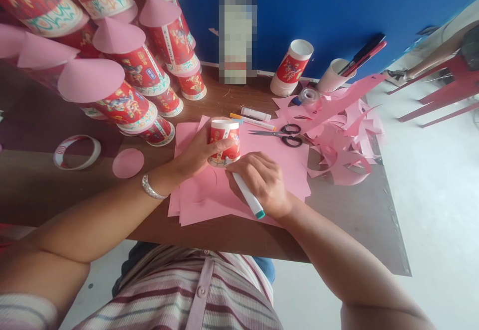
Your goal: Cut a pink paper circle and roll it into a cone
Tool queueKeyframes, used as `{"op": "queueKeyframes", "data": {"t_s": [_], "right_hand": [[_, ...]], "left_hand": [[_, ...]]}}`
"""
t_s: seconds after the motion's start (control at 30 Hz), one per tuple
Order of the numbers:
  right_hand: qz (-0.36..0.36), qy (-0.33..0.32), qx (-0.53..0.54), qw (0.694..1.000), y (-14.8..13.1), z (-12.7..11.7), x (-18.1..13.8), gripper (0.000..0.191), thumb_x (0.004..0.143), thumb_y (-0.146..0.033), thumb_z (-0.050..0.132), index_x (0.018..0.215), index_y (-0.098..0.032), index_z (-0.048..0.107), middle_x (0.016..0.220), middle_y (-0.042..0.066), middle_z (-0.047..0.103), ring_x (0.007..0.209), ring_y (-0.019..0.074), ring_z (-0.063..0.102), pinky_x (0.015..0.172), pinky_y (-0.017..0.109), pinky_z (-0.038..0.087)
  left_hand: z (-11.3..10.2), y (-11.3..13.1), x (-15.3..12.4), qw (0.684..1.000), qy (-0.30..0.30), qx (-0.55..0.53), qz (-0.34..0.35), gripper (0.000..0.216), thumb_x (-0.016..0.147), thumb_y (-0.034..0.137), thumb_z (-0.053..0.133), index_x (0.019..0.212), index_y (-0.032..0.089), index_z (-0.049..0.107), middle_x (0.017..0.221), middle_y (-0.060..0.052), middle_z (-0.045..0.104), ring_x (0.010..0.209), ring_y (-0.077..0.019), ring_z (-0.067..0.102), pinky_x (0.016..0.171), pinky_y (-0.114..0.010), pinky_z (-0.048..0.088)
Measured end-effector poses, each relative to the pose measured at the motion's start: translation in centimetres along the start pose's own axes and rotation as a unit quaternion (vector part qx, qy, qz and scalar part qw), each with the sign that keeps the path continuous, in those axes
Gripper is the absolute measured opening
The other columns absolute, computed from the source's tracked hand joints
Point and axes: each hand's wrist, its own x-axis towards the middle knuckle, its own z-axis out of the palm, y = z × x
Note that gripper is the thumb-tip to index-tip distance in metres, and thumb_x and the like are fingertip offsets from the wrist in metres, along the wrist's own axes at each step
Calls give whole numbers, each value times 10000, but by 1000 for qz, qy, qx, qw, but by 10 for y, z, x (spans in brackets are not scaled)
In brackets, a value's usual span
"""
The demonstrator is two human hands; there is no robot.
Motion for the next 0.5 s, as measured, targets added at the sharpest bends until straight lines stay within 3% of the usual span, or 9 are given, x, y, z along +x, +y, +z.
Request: {"op": "queueKeyframes", "data": {"t_s": [0.5], "right_hand": [[-1, -14, -5, 1000, 1, -5, 0, 240, 920, -34, 662, 1030, -240, 607, 719, -35, 675, 623, 160, 687, 671, 334, 640]], "left_hand": [[1, 2, 1, 999, -5, -48, -4, 578, 816, 505, 898, 1207, 211, 590, 1088, -52, 665, 963, -193, 645, 828, -332, 531]]}}
